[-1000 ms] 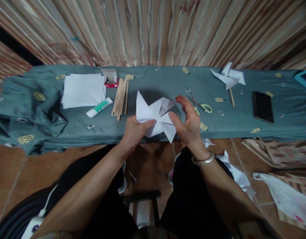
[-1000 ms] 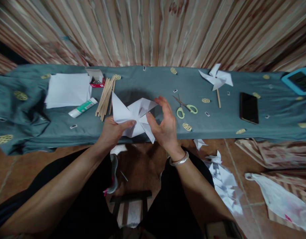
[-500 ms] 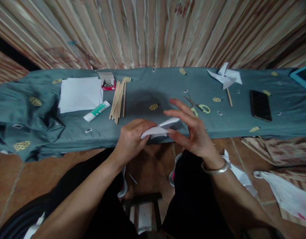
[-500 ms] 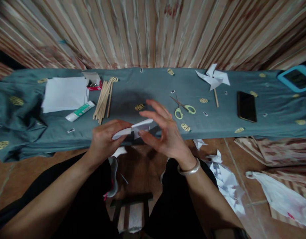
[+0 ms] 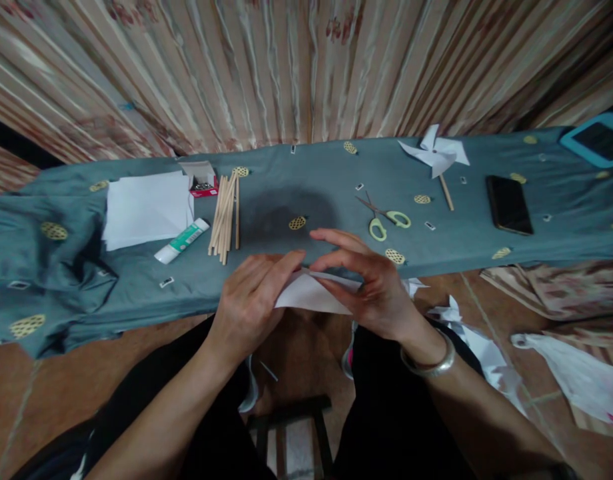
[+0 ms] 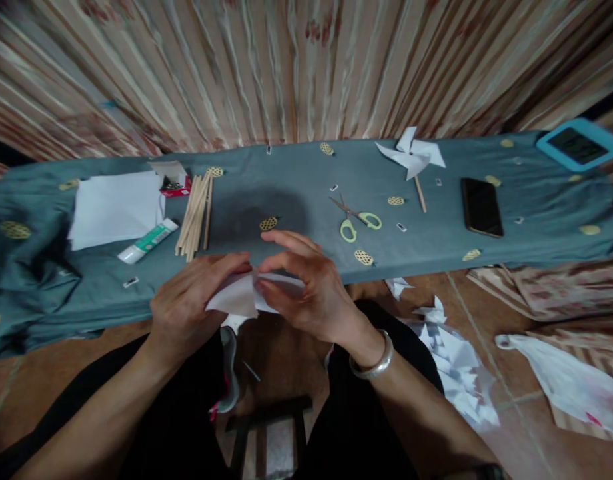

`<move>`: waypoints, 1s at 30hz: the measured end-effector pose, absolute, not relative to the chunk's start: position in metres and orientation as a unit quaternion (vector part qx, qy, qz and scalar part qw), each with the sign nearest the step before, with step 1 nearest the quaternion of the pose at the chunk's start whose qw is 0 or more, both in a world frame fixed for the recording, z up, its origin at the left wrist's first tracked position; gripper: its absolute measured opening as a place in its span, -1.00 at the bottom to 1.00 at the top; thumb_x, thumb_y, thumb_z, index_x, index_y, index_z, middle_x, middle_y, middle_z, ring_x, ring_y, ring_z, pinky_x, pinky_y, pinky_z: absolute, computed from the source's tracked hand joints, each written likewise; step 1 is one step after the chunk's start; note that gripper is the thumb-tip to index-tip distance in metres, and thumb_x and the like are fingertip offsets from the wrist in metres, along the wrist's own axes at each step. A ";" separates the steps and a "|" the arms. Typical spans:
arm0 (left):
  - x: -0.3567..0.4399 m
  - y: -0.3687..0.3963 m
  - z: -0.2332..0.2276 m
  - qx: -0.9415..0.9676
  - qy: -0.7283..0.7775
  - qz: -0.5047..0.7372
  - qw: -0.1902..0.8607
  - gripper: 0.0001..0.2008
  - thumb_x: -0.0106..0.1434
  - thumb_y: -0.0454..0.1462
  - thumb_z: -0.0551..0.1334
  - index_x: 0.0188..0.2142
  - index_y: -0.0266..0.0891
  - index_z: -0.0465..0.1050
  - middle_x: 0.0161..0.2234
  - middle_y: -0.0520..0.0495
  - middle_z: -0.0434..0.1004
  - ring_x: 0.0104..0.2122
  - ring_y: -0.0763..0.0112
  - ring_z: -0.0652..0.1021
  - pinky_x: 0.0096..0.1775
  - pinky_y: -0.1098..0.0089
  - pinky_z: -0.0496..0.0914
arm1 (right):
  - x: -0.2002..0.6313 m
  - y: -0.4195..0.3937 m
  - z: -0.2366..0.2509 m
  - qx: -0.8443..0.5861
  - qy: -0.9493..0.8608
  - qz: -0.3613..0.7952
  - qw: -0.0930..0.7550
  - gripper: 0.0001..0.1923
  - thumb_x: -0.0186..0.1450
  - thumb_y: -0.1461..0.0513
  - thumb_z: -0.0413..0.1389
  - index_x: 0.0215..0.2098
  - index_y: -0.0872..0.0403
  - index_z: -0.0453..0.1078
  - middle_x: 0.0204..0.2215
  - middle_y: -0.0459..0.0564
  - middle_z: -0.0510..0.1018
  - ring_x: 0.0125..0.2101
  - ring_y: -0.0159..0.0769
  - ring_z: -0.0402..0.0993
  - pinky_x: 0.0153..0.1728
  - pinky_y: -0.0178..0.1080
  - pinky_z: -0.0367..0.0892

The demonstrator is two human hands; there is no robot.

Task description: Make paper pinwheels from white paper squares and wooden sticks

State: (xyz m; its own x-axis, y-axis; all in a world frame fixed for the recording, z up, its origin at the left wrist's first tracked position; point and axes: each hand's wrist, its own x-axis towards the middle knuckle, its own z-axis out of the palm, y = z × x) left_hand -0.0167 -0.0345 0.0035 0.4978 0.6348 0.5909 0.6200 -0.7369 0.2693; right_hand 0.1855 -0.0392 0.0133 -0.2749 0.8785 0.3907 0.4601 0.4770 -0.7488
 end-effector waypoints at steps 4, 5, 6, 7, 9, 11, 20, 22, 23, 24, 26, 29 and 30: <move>-0.015 -0.037 0.005 0.854 0.374 0.361 0.030 -0.61 0.29 -0.35 0.20 0.12 -0.18 0.32 -0.19 -0.09 0.64 -0.19 0.29 0.63 -0.12 0.31 0.49 | 0.182 -0.039 0.012 -0.430 -0.764 0.254 0.408 -0.89 0.25 0.22 0.19 -0.23 -0.03 0.47 0.10 0.03 0.48 0.16 -0.16 0.35 0.16 0.03 0.29; -0.015 -0.038 0.005 0.849 0.381 0.365 0.039 -0.58 0.28 -0.36 0.20 0.13 -0.17 0.31 -0.20 -0.07 0.65 -0.19 0.30 0.63 -0.13 0.32 0.49 | 0.181 -0.039 0.012 -0.427 -0.767 0.253 0.407 -0.89 0.25 0.23 0.19 -0.23 -0.03 0.46 0.10 0.03 0.48 0.17 -0.17 0.34 0.16 0.03 0.28; -0.015 -0.038 0.004 0.843 0.390 0.368 0.050 -0.56 0.27 -0.37 0.21 0.14 -0.15 0.30 -0.20 -0.05 0.65 -0.20 0.31 0.63 -0.13 0.33 0.49 | 0.181 -0.039 0.012 -0.425 -0.768 0.252 0.407 -0.88 0.24 0.24 0.20 -0.23 -0.03 0.46 0.10 0.03 0.48 0.17 -0.17 0.34 0.17 0.03 0.28; -0.015 -0.039 0.004 0.836 0.402 0.369 0.064 -0.55 0.27 -0.37 0.21 0.15 -0.14 0.29 -0.21 -0.03 0.65 -0.22 0.33 0.64 -0.14 0.35 0.50 | 0.180 -0.039 0.011 -0.424 -0.769 0.251 0.407 -0.87 0.23 0.25 0.20 -0.22 -0.02 0.46 0.10 0.04 0.48 0.17 -0.18 0.34 0.18 0.02 0.27; -0.015 -0.039 0.002 0.819 0.428 0.369 0.104 -0.54 0.25 -0.35 0.22 0.15 -0.12 0.30 -0.22 -0.01 0.65 -0.25 0.35 0.64 -0.15 0.37 0.50 | 0.178 -0.039 0.012 -0.428 -0.767 0.250 0.407 -0.85 0.22 0.28 0.20 -0.22 -0.01 0.46 0.10 0.06 0.48 0.17 -0.18 0.33 0.19 0.02 0.26; -0.015 -0.039 0.000 0.801 0.449 0.368 0.147 -0.56 0.25 -0.32 0.23 0.14 -0.12 0.32 -0.23 0.00 0.66 -0.26 0.36 0.64 -0.16 0.39 0.50 | 0.177 -0.039 0.012 -0.436 -0.763 0.252 0.405 -0.84 0.21 0.29 0.20 -0.22 -0.01 0.46 0.10 0.05 0.48 0.18 -0.18 0.33 0.19 0.02 0.25; -0.013 -0.038 -0.003 0.794 0.464 0.359 0.157 -0.60 0.27 -0.30 0.23 0.11 -0.13 0.34 -0.23 0.01 0.66 -0.26 0.37 0.65 -0.14 0.40 0.50 | 0.172 -0.039 0.012 -0.459 -0.746 0.259 0.406 -0.91 0.21 0.30 0.20 -0.31 0.00 0.47 0.06 0.04 0.52 0.13 -0.17 0.38 0.14 0.02 0.30; -0.013 -0.038 -0.003 0.810 0.456 0.347 0.125 -0.60 0.27 -0.31 0.22 0.10 -0.13 0.34 -0.23 0.00 0.66 -0.26 0.36 0.65 -0.14 0.39 0.50 | 0.171 -0.039 0.011 -0.461 -0.747 0.256 0.405 -0.92 0.20 0.32 0.19 -0.32 0.01 0.47 0.05 0.06 0.52 0.13 -0.18 0.39 0.13 0.00 0.31; -0.013 -0.038 -0.003 0.817 0.452 0.341 0.108 -0.61 0.27 -0.32 0.22 0.10 -0.14 0.34 -0.23 0.00 0.66 -0.26 0.36 0.65 -0.14 0.39 0.50 | 0.170 -0.040 0.010 -0.462 -0.747 0.255 0.404 -0.92 0.20 0.32 0.19 -0.33 0.02 0.46 0.04 0.07 0.52 0.13 -0.18 0.39 0.13 -0.01 0.32; -0.012 -0.038 -0.003 0.822 0.448 0.338 0.094 -0.60 0.27 -0.33 0.21 0.10 -0.14 0.34 -0.23 0.00 0.66 -0.26 0.36 0.65 -0.15 0.39 0.50 | 0.170 -0.040 0.010 -0.463 -0.747 0.253 0.404 -0.92 0.19 0.33 0.19 -0.34 0.03 0.46 0.04 0.08 0.53 0.12 -0.18 0.40 0.13 -0.01 0.32; -0.012 -0.037 -0.002 0.831 0.439 0.334 0.078 -0.58 0.26 -0.36 0.20 0.11 -0.14 0.33 -0.22 -0.01 0.66 -0.26 0.36 0.64 -0.16 0.39 0.49 | 0.168 -0.040 0.010 -0.469 -0.745 0.248 0.403 -0.91 0.18 0.34 0.19 -0.36 0.03 0.45 0.03 0.08 0.53 0.11 -0.17 0.40 0.12 0.00 0.33; -0.012 -0.037 -0.002 0.839 0.425 0.331 0.075 -0.56 0.25 -0.38 0.20 0.12 -0.13 0.31 -0.21 -0.02 0.66 -0.26 0.36 0.64 -0.16 0.40 0.48 | 0.165 -0.041 0.010 -0.483 -0.741 0.234 0.403 -0.86 0.14 0.37 0.19 -0.38 0.01 0.43 0.02 0.05 0.54 0.11 -0.16 0.41 0.10 0.02 0.35; -0.012 -0.037 -0.002 0.841 0.422 0.331 0.074 -0.57 0.26 -0.37 0.20 0.12 -0.13 0.31 -0.21 -0.02 0.66 -0.25 0.36 0.64 -0.15 0.40 0.48 | 0.165 -0.041 0.010 -0.486 -0.742 0.229 0.402 -0.86 0.13 0.38 0.18 -0.38 0.01 0.42 0.01 0.05 0.54 0.11 -0.15 0.41 0.09 0.02 0.36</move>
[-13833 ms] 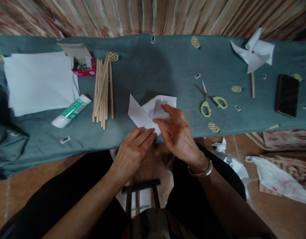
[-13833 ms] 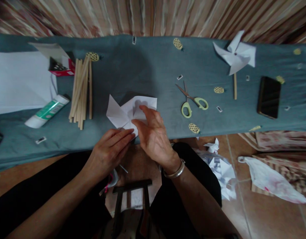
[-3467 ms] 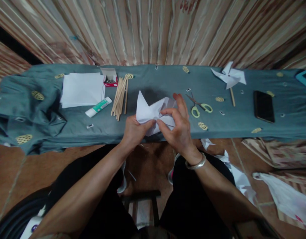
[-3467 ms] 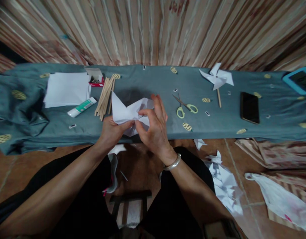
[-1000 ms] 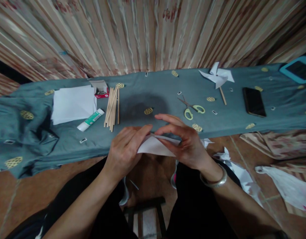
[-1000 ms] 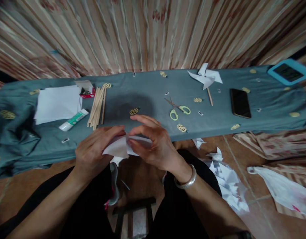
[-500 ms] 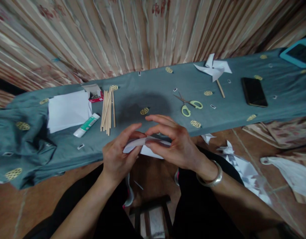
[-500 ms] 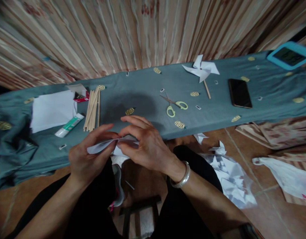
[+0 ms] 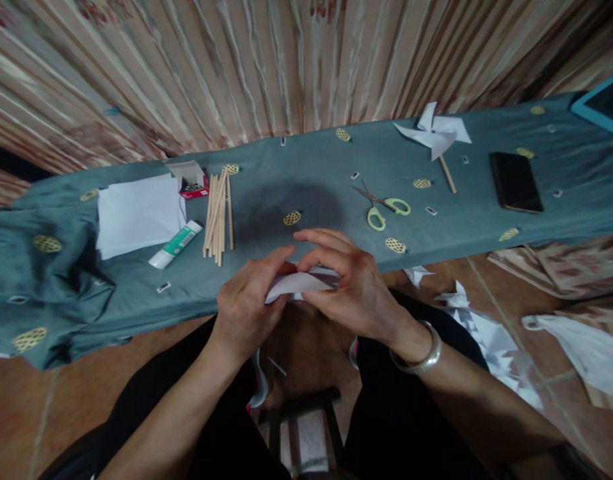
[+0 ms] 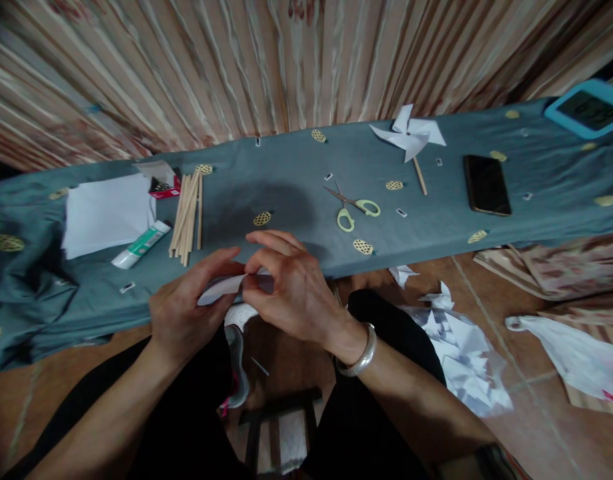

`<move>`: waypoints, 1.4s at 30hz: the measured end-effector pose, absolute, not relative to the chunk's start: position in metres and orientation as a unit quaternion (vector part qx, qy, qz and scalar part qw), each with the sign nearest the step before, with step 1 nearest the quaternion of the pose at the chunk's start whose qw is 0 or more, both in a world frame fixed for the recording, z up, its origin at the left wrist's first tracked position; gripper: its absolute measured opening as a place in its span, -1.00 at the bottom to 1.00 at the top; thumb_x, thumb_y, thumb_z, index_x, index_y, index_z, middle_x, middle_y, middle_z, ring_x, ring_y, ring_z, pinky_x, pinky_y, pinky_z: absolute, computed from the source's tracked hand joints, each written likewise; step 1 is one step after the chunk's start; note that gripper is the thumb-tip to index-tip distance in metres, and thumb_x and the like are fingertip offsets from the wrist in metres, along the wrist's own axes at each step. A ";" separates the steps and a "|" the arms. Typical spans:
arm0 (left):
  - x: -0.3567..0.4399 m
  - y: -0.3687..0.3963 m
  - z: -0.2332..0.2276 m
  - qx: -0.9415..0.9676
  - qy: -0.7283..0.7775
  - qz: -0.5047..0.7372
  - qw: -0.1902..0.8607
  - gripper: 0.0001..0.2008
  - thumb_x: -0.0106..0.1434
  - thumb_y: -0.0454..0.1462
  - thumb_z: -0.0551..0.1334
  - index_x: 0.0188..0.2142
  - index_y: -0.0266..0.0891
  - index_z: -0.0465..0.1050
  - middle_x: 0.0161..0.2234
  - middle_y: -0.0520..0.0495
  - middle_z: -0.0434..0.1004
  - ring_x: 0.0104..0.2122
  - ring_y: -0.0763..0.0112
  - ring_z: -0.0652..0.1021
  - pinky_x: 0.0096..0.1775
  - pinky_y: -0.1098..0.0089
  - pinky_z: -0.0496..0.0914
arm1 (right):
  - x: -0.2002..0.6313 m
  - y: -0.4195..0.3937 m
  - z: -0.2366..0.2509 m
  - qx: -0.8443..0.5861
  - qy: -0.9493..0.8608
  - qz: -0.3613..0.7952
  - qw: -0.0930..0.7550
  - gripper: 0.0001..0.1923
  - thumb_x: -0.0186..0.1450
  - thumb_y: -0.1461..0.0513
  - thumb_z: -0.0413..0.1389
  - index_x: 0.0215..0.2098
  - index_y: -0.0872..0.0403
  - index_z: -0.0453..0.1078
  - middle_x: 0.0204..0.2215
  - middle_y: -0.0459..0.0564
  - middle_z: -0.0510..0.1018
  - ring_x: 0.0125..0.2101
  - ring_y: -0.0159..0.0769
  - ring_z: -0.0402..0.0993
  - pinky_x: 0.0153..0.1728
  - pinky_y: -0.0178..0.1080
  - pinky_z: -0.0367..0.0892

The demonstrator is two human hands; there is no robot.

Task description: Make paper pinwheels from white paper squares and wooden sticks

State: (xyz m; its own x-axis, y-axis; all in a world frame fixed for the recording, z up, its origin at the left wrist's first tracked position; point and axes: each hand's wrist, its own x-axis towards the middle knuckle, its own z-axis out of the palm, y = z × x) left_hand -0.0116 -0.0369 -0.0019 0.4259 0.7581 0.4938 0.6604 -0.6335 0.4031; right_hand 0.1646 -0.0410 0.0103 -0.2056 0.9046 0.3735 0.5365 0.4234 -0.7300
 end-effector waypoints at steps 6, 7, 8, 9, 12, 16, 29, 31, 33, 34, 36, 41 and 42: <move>-0.012 -0.037 -0.004 0.849 0.406 0.333 0.059 -0.61 0.28 -0.38 0.18 0.10 -0.17 0.29 -0.20 -0.04 0.65 -0.23 0.37 0.63 -0.15 0.41 0.47 | 0.161 -0.042 0.008 -0.491 -0.752 0.197 0.395 -0.86 0.12 0.38 0.18 -0.37 0.03 0.42 0.02 0.11 0.54 0.11 -0.09 0.40 0.09 0.03 0.36; -0.012 -0.037 -0.004 0.848 0.407 0.333 0.058 -0.61 0.27 -0.38 0.19 0.10 -0.18 0.30 -0.20 -0.04 0.65 -0.24 0.37 0.63 -0.15 0.41 0.48 | 0.161 -0.042 0.007 -0.491 -0.753 0.190 0.394 -0.87 0.12 0.38 0.18 -0.37 0.04 0.42 0.02 0.13 0.53 0.11 -0.09 0.40 0.09 0.03 0.36; -0.012 -0.037 -0.005 0.847 0.412 0.331 0.058 -0.61 0.28 -0.37 0.19 0.09 -0.18 0.30 -0.20 -0.04 0.65 -0.24 0.37 0.63 -0.15 0.41 0.48 | 0.161 -0.042 0.007 -0.492 -0.754 0.184 0.393 -0.87 0.12 0.37 0.17 -0.38 0.05 0.41 0.02 0.13 0.53 0.11 -0.09 0.40 0.09 0.03 0.36; -0.012 -0.037 -0.005 0.845 0.417 0.329 0.059 -0.62 0.28 -0.36 0.20 0.09 -0.18 0.31 -0.21 -0.04 0.65 -0.24 0.37 0.63 -0.16 0.41 0.48 | 0.160 -0.042 0.007 -0.493 -0.756 0.180 0.392 -0.88 0.13 0.37 0.17 -0.38 0.05 0.41 0.02 0.14 0.53 0.11 -0.09 0.39 0.09 0.03 0.36; -0.012 -0.037 -0.005 0.841 0.430 0.322 0.067 -0.63 0.27 -0.36 0.22 0.08 -0.19 0.32 -0.20 -0.04 0.65 -0.23 0.38 0.63 -0.14 0.42 0.48 | 0.160 -0.043 0.006 -0.495 -0.757 0.175 0.389 -0.89 0.13 0.37 0.15 -0.38 0.06 0.41 0.03 0.14 0.53 0.12 -0.09 0.39 0.09 0.04 0.36; -0.012 -0.038 -0.005 0.842 0.426 0.323 0.077 -0.60 0.25 -0.40 0.21 0.09 -0.19 0.31 -0.18 -0.04 0.64 -0.20 0.38 0.62 -0.11 0.42 0.47 | 0.160 -0.044 0.007 -0.494 -0.754 0.181 0.392 -0.88 0.12 0.38 0.13 -0.38 0.07 0.41 0.03 0.16 0.53 0.11 -0.10 0.41 0.09 0.02 0.37; -0.012 -0.037 -0.005 0.845 0.427 0.317 0.061 -0.62 0.25 -0.38 0.21 0.07 -0.20 0.33 -0.20 -0.04 0.65 -0.24 0.37 0.63 -0.15 0.42 0.48 | 0.160 -0.044 0.008 -0.502 -0.751 0.196 0.382 -0.85 0.07 0.37 0.14 -0.39 0.04 0.36 0.06 0.14 0.52 0.12 -0.08 0.42 0.02 -0.03 0.43; -0.012 -0.037 -0.005 0.845 0.424 0.319 0.063 -0.62 0.25 -0.40 0.21 0.07 -0.20 0.34 -0.21 -0.05 0.65 -0.23 0.37 0.63 -0.14 0.42 0.48 | 0.161 -0.043 0.008 -0.498 -0.755 0.192 0.381 -0.86 0.08 0.37 0.15 -0.39 0.05 0.36 0.05 0.17 0.53 0.12 -0.08 0.42 0.02 -0.03 0.42; -0.012 -0.037 -0.005 0.846 0.422 0.319 0.064 -0.61 0.24 -0.41 0.21 0.07 -0.21 0.34 -0.21 -0.05 0.65 -0.23 0.37 0.63 -0.14 0.42 0.48 | 0.161 -0.043 0.008 -0.491 -0.759 0.189 0.382 -0.87 0.09 0.35 0.15 -0.39 0.05 0.36 0.04 0.18 0.53 0.12 -0.08 0.42 0.04 -0.01 0.41; -0.012 -0.037 -0.005 0.846 0.421 0.319 0.064 -0.60 0.24 -0.42 0.21 0.07 -0.21 0.34 -0.21 -0.05 0.65 -0.23 0.37 0.62 -0.14 0.42 0.48 | 0.162 -0.042 0.008 -0.489 -0.761 0.191 0.382 -0.88 0.09 0.34 0.16 -0.39 0.05 0.35 0.03 0.19 0.53 0.13 -0.07 0.41 0.05 0.00 0.40; -0.012 -0.038 -0.006 0.848 0.417 0.321 0.064 -0.58 0.22 -0.43 0.21 0.08 -0.22 0.33 -0.21 -0.05 0.64 -0.23 0.38 0.62 -0.13 0.42 0.48 | 0.163 -0.042 0.008 -0.483 -0.763 0.202 0.380 -0.89 0.11 0.31 0.19 -0.39 0.05 0.35 0.04 0.20 0.52 0.14 -0.06 0.40 0.06 0.02 0.38; -0.012 -0.038 -0.006 0.852 0.403 0.323 0.083 -0.53 0.18 -0.48 0.16 0.09 -0.21 0.32 -0.22 -0.03 0.64 -0.20 0.36 0.62 -0.12 0.38 0.48 | 0.167 -0.038 0.006 -0.453 -0.776 0.235 0.371 -0.83 0.13 0.20 0.26 -0.42 0.04 0.34 0.11 0.21 0.45 0.20 -0.05 0.31 0.12 0.01 0.32; -0.012 -0.038 -0.006 0.854 0.400 0.322 0.088 -0.53 0.18 -0.49 0.15 0.09 -0.20 0.31 -0.22 -0.03 0.64 -0.20 0.36 0.62 -0.12 0.37 0.48 | 0.168 -0.037 0.005 -0.445 -0.778 0.242 0.372 -0.81 0.14 0.17 0.26 -0.43 0.04 0.33 0.11 0.21 0.45 0.21 -0.05 0.30 0.13 0.01 0.31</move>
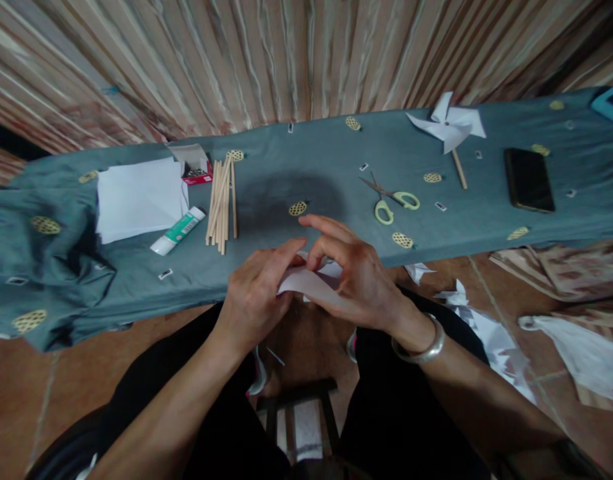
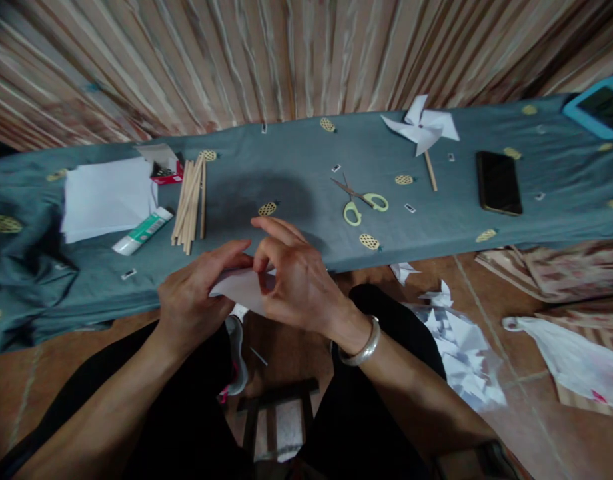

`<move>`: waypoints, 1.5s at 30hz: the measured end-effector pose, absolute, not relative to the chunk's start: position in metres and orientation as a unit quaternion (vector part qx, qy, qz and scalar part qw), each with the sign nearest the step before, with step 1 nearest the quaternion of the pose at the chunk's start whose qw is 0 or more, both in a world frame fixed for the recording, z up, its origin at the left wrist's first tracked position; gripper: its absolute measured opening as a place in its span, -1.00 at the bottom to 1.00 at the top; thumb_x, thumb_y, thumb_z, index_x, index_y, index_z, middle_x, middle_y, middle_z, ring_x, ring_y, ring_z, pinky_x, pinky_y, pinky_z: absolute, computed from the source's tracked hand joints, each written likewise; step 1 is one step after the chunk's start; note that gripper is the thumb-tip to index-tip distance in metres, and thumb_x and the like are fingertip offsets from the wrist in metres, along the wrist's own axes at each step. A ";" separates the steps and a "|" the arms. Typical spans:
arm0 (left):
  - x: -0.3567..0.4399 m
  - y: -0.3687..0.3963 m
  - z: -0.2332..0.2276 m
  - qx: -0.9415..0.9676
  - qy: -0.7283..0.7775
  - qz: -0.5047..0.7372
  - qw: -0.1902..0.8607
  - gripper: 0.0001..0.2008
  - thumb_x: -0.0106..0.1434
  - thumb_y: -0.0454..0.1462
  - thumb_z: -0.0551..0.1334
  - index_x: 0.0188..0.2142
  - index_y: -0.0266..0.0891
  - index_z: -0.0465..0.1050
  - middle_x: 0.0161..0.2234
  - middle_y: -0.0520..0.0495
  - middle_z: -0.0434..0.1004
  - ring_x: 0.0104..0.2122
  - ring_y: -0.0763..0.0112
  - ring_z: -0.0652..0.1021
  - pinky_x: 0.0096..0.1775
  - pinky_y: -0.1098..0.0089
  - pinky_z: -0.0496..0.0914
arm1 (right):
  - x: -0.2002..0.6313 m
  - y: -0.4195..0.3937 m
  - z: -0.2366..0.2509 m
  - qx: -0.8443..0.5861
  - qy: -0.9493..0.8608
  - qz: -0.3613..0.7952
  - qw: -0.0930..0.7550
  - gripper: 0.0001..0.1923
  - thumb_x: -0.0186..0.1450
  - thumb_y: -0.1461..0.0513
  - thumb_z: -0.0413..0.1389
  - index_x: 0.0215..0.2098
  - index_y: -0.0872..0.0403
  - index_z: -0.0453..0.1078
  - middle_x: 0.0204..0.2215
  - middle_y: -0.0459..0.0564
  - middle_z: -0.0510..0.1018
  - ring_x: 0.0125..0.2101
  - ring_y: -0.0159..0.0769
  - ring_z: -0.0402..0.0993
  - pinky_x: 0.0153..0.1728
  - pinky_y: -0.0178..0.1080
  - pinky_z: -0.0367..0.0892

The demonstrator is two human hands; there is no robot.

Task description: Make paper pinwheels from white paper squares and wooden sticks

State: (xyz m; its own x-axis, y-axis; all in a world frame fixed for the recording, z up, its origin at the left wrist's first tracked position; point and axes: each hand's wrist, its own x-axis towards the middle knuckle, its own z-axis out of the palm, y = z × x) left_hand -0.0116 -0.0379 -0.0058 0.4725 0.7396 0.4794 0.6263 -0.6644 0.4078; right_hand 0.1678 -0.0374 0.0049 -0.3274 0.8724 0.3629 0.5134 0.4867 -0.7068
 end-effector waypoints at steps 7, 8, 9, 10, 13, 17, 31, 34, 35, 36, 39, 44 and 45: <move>-0.012 -0.038 -0.007 0.857 0.388 0.325 0.096 -0.52 0.18 -0.50 0.15 0.09 -0.21 0.31 -0.22 -0.05 0.63 -0.21 0.35 0.61 -0.13 0.34 0.49 | 0.169 -0.033 0.002 -0.427 -0.780 0.272 0.367 -0.75 0.15 0.13 0.27 -0.46 0.05 0.30 0.15 0.27 0.40 0.23 -0.02 0.26 0.12 0.08 0.28; -0.012 -0.038 -0.007 0.858 0.385 0.328 0.094 -0.52 0.18 -0.50 0.15 0.09 -0.21 0.31 -0.22 -0.05 0.63 -0.21 0.35 0.61 -0.13 0.34 0.49 | 0.169 -0.033 0.003 -0.424 -0.783 0.273 0.365 -0.76 0.14 0.15 0.27 -0.46 0.05 0.29 0.15 0.27 0.41 0.23 -0.02 0.25 0.13 0.08 0.27; -0.013 -0.038 -0.007 0.858 0.383 0.328 0.093 -0.52 0.18 -0.50 0.15 0.09 -0.21 0.31 -0.22 -0.05 0.62 -0.21 0.35 0.61 -0.12 0.34 0.49 | 0.168 -0.034 0.004 -0.422 -0.786 0.273 0.361 -0.78 0.14 0.18 0.27 -0.47 0.05 0.29 0.14 0.26 0.42 0.24 -0.03 0.25 0.13 0.07 0.27; -0.013 -0.038 -0.007 0.858 0.384 0.328 0.093 -0.53 0.19 -0.49 0.15 0.09 -0.21 0.32 -0.21 -0.05 0.63 -0.20 0.35 0.61 -0.12 0.34 0.49 | 0.168 -0.034 0.004 -0.424 -0.787 0.273 0.356 -0.79 0.12 0.22 0.26 -0.47 0.05 0.29 0.14 0.25 0.42 0.24 -0.03 0.24 0.14 0.06 0.26; -0.014 -0.037 -0.008 0.840 0.418 0.326 0.117 -0.58 0.20 -0.43 0.19 0.07 -0.18 0.36 -0.22 -0.02 0.64 -0.20 0.35 0.62 -0.10 0.36 0.48 | 0.169 -0.033 0.006 -0.445 -0.777 0.266 0.358 -0.81 0.06 0.31 0.24 -0.48 0.04 0.29 0.15 0.19 0.42 0.24 -0.02 0.24 0.17 0.06 0.24; -0.012 -0.031 -0.008 0.729 0.524 0.369 0.242 -0.66 0.17 -0.31 0.28 -0.03 -0.21 0.46 -0.24 -0.01 0.65 -0.28 0.38 0.62 -0.17 0.41 0.48 | 0.177 -0.032 0.010 -0.461 -0.747 0.272 0.393 -0.88 0.10 0.32 0.18 -0.48 0.03 0.30 0.17 0.10 0.41 0.25 -0.02 0.23 0.21 0.11 0.19; 0.001 -0.016 -0.013 0.341 0.511 0.545 0.570 -0.61 -0.19 -0.28 0.49 -0.29 -0.32 0.57 -0.32 -0.09 0.66 -0.39 0.34 0.60 -0.28 0.38 0.49 | 0.167 -0.055 0.017 -0.458 -0.745 0.160 0.459 -0.88 0.27 0.30 0.10 -0.28 -0.03 0.45 0.18 -0.06 0.39 0.29 -0.03 0.13 0.29 0.22 0.05; 0.003 -0.016 -0.014 0.348 0.494 0.546 0.580 -0.61 -0.16 -0.26 0.47 -0.29 -0.34 0.56 -0.32 -0.11 0.66 -0.38 0.33 0.60 -0.27 0.36 0.50 | 0.163 -0.045 0.002 -0.479 -0.722 0.207 0.455 -0.88 0.30 0.27 0.09 -0.25 -0.01 0.46 0.19 -0.03 0.39 0.29 -0.08 0.14 0.27 0.22 0.07; 0.003 -0.017 -0.014 0.351 0.492 0.544 0.582 -0.61 -0.15 -0.25 0.47 -0.28 -0.35 0.56 -0.33 -0.11 0.65 -0.38 0.32 0.60 -0.27 0.35 0.50 | 0.163 -0.043 -0.001 -0.485 -0.714 0.217 0.456 -0.88 0.30 0.27 0.09 -0.24 -0.01 0.47 0.19 -0.02 0.38 0.30 -0.09 0.13 0.28 0.20 0.07; 0.003 -0.017 -0.015 0.352 0.492 0.543 0.582 -0.61 -0.14 -0.24 0.46 -0.28 -0.35 0.56 -0.34 -0.11 0.65 -0.39 0.32 0.60 -0.27 0.34 0.50 | 0.162 -0.041 -0.003 -0.488 -0.709 0.222 0.457 -0.87 0.30 0.26 0.09 -0.24 -0.01 0.47 0.20 -0.02 0.37 0.31 -0.11 0.12 0.28 0.19 0.06; 0.004 -0.017 -0.016 0.351 0.497 0.539 0.582 -0.59 -0.12 -0.23 0.46 -0.25 -0.34 0.55 -0.34 -0.10 0.65 -0.40 0.31 0.60 -0.28 0.32 0.50 | 0.160 -0.038 -0.003 -0.493 -0.708 0.219 0.456 -0.86 0.31 0.27 0.07 -0.24 -0.02 0.48 0.23 -0.05 0.33 0.33 -0.12 0.06 0.30 0.19 0.01; 0.004 -0.019 -0.015 0.352 0.494 0.538 0.586 -0.60 -0.11 -0.24 0.45 -0.23 -0.32 0.55 -0.33 -0.08 0.65 -0.39 0.34 0.59 -0.27 0.35 0.49 | 0.159 -0.036 -0.006 -0.489 -0.717 0.212 0.450 -0.84 0.31 0.26 0.05 -0.23 -0.01 0.48 0.23 -0.03 0.33 0.33 -0.12 0.06 0.30 0.17 0.02; 0.004 -0.019 -0.014 0.352 0.496 0.537 0.585 -0.62 -0.11 -0.24 0.45 -0.26 -0.32 0.56 -0.34 -0.07 0.64 -0.41 0.35 0.59 -0.29 0.37 0.49 | 0.159 -0.036 -0.007 -0.490 -0.719 0.209 0.447 -0.84 0.31 0.26 0.05 -0.22 -0.01 0.48 0.23 -0.03 0.33 0.33 -0.12 0.06 0.30 0.17 0.02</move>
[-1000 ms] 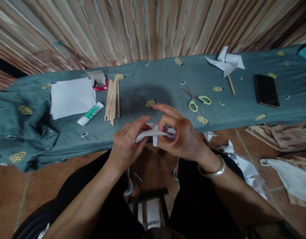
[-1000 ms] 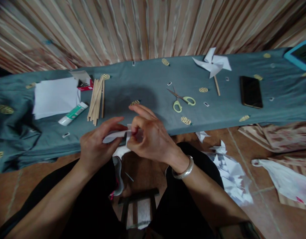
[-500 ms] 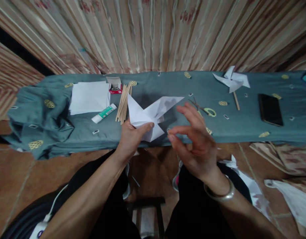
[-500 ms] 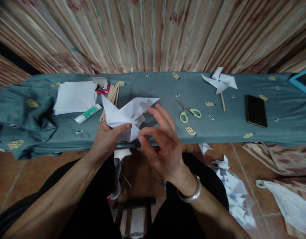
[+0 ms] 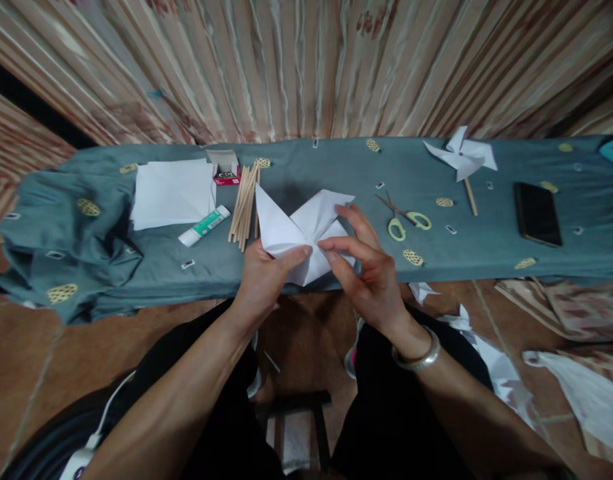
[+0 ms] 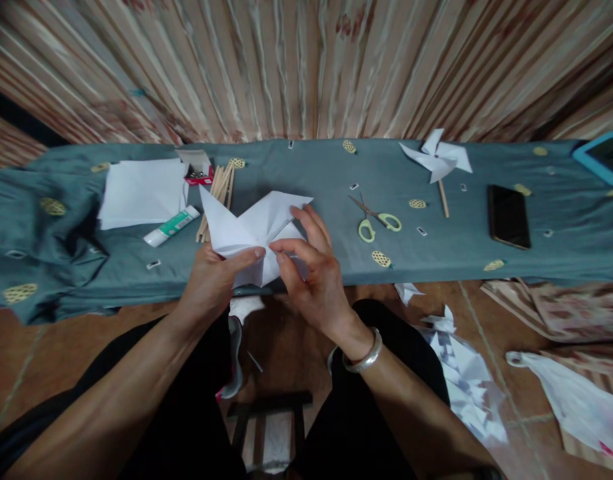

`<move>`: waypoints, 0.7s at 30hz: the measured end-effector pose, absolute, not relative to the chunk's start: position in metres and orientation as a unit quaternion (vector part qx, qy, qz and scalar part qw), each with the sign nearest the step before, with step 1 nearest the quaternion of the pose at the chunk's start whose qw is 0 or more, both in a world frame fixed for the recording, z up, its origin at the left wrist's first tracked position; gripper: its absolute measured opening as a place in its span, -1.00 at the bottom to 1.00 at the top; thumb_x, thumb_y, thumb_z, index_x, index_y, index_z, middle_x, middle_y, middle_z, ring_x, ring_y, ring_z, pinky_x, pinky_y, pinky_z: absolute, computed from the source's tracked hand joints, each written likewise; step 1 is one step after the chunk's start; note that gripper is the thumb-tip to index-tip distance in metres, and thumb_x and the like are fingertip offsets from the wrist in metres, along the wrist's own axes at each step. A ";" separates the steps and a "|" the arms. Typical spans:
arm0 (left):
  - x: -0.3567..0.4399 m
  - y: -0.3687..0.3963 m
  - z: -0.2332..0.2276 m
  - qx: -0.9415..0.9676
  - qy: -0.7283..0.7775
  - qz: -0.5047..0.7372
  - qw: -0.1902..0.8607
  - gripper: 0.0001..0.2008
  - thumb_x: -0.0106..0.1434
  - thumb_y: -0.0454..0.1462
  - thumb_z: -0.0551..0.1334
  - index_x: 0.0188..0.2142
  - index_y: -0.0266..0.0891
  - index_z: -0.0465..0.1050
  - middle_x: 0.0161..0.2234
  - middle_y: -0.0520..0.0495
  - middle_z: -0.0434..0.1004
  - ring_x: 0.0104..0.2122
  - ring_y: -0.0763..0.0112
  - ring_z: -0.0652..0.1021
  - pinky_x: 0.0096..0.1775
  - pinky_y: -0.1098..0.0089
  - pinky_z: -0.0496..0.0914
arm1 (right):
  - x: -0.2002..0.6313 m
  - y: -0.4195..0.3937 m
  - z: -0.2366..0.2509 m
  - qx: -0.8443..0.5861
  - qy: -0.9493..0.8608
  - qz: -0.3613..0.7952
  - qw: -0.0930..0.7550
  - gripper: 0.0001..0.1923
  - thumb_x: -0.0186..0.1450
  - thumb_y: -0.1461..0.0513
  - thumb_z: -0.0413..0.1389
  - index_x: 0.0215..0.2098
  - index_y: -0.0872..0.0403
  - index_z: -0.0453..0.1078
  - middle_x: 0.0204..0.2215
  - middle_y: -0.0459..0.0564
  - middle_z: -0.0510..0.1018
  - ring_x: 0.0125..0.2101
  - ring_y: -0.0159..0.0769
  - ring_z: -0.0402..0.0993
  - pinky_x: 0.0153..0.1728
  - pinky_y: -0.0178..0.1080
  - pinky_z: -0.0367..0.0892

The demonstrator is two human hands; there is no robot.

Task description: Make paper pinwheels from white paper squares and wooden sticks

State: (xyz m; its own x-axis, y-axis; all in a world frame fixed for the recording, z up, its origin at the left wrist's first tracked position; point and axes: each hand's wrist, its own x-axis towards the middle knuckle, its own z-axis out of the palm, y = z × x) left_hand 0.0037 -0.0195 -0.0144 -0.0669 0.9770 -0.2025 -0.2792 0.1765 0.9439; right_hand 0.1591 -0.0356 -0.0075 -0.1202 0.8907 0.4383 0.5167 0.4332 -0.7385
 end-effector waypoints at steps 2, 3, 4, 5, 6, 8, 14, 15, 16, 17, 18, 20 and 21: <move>0.004 -0.020 -0.014 0.352 0.506 0.532 0.581 -0.66 -0.13 -0.24 0.45 -0.32 -0.32 0.55 -0.38 -0.05 0.63 -0.45 0.38 0.57 -0.34 0.40 0.47 | 0.159 -0.035 -0.010 -0.493 -0.723 0.203 0.441 -0.83 0.32 0.25 0.05 -0.22 -0.02 0.48 0.24 -0.03 0.32 0.33 -0.11 0.06 0.29 0.18 0.04; 0.004 -0.020 -0.013 0.353 0.512 0.529 0.578 -0.68 -0.13 -0.24 0.45 -0.34 -0.32 0.55 -0.40 -0.04 0.62 -0.47 0.39 0.55 -0.37 0.41 0.46 | 0.159 -0.036 -0.010 -0.494 -0.725 0.198 0.438 -0.83 0.32 0.25 0.04 -0.21 -0.02 0.48 0.24 -0.04 0.31 0.33 -0.10 0.05 0.29 0.19 0.04; 0.004 -0.019 -0.013 0.354 0.517 0.527 0.574 -0.68 -0.14 -0.24 0.45 -0.35 -0.32 0.54 -0.42 -0.03 0.62 -0.48 0.40 0.54 -0.39 0.42 0.45 | 0.159 -0.036 -0.011 -0.494 -0.727 0.193 0.436 -0.83 0.32 0.25 0.04 -0.21 -0.02 0.48 0.25 -0.04 0.30 0.33 -0.09 0.04 0.28 0.20 0.04; 0.004 -0.019 -0.012 0.354 0.521 0.526 0.571 -0.69 -0.14 -0.24 0.45 -0.36 -0.32 0.53 -0.44 -0.03 0.61 -0.49 0.41 0.54 -0.40 0.42 0.44 | 0.159 -0.036 -0.011 -0.494 -0.729 0.189 0.435 -0.83 0.32 0.25 0.04 -0.21 -0.02 0.47 0.26 -0.03 0.30 0.34 -0.08 0.04 0.28 0.21 0.03; 0.004 -0.019 -0.012 0.355 0.524 0.525 0.570 -0.69 -0.14 -0.24 0.45 -0.37 -0.32 0.53 -0.44 -0.03 0.61 -0.50 0.41 0.53 -0.41 0.43 0.44 | 0.158 -0.036 -0.011 -0.493 -0.731 0.185 0.434 -0.83 0.32 0.25 0.04 -0.21 -0.02 0.47 0.26 -0.03 0.29 0.34 -0.08 0.03 0.28 0.21 0.03; 0.005 -0.019 -0.012 0.354 0.523 0.527 0.569 -0.68 -0.14 -0.25 0.45 -0.36 -0.32 0.53 -0.44 -0.02 0.60 -0.49 0.42 0.53 -0.40 0.43 0.44 | 0.158 -0.037 -0.010 -0.491 -0.734 0.181 0.434 -0.83 0.32 0.25 0.03 -0.22 -0.02 0.47 0.26 -0.03 0.29 0.34 -0.08 0.03 0.28 0.21 0.03; 0.006 -0.019 -0.012 0.361 0.524 0.527 0.563 -0.69 -0.16 -0.26 0.45 -0.39 -0.33 0.52 -0.46 -0.02 0.59 -0.51 0.44 0.51 -0.41 0.43 0.44 | 0.159 -0.037 -0.009 -0.489 -0.735 0.177 0.434 -0.86 0.30 0.24 0.07 -0.23 -0.01 0.47 0.25 -0.01 0.31 0.33 -0.07 0.06 0.27 0.20 0.04; 0.006 -0.019 -0.012 0.365 0.527 0.526 0.559 -0.70 -0.16 -0.26 0.46 -0.40 -0.33 0.52 -0.47 -0.01 0.58 -0.52 0.44 0.50 -0.42 0.43 0.43 | 0.159 -0.037 -0.009 -0.493 -0.733 0.180 0.433 -0.87 0.30 0.23 0.08 -0.24 -0.01 0.46 0.25 -0.01 0.31 0.32 -0.06 0.07 0.27 0.20 0.05; 0.006 -0.019 -0.012 0.372 0.529 0.525 0.554 -0.71 -0.16 -0.26 0.46 -0.41 -0.33 0.52 -0.48 -0.01 0.58 -0.52 0.45 0.50 -0.43 0.44 0.42 | 0.159 -0.037 -0.009 -0.496 -0.731 0.183 0.431 -0.89 0.29 0.22 0.09 -0.25 0.00 0.46 0.24 0.00 0.32 0.32 -0.06 0.08 0.27 0.20 0.06; 0.006 -0.019 -0.012 0.379 0.531 0.525 0.547 -0.71 -0.16 -0.26 0.46 -0.42 -0.33 0.51 -0.48 0.00 0.57 -0.53 0.45 0.49 -0.44 0.44 0.41 | 0.159 -0.036 -0.009 -0.500 -0.728 0.184 0.431 -0.90 0.28 0.22 0.11 -0.27 0.00 0.46 0.24 0.00 0.33 0.32 -0.05 0.08 0.26 0.20 0.06; 0.006 -0.019 -0.013 0.388 0.533 0.524 0.539 -0.72 -0.16 -0.26 0.46 -0.43 -0.33 0.51 -0.49 0.00 0.56 -0.53 0.45 0.49 -0.44 0.45 0.41 | 0.159 -0.036 -0.010 -0.503 -0.726 0.184 0.431 -0.92 0.27 0.21 0.12 -0.29 0.00 0.45 0.23 0.00 0.33 0.32 -0.05 0.09 0.26 0.20 0.06; 0.006 -0.019 -0.013 0.409 0.537 0.520 0.523 -0.72 -0.15 -0.25 0.46 -0.44 -0.33 0.52 -0.50 0.00 0.56 -0.53 0.44 0.49 -0.45 0.45 0.40 | 0.159 -0.035 -0.010 -0.508 -0.724 0.179 0.431 -0.95 0.26 0.20 0.14 -0.33 0.00 0.44 0.23 0.00 0.34 0.31 -0.04 0.09 0.26 0.20 0.07; 0.006 -0.019 -0.013 0.420 0.540 0.517 0.515 -0.73 -0.15 -0.25 0.46 -0.44 -0.33 0.52 -0.50 0.00 0.56 -0.52 0.43 0.49 -0.45 0.45 0.40 | 0.159 -0.034 -0.010 -0.510 -0.723 0.176 0.431 -0.95 0.26 0.20 0.14 -0.35 0.00 0.43 0.22 0.00 0.35 0.31 -0.04 0.10 0.26 0.20 0.07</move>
State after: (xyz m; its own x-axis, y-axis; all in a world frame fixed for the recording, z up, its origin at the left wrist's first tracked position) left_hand 0.0063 -0.0187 -0.0133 -0.1172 0.9857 -0.1208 -0.0787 0.1121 0.9906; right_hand 0.1591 -0.0342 -0.0100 -0.1076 0.8894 0.4443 0.5866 0.4176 -0.6939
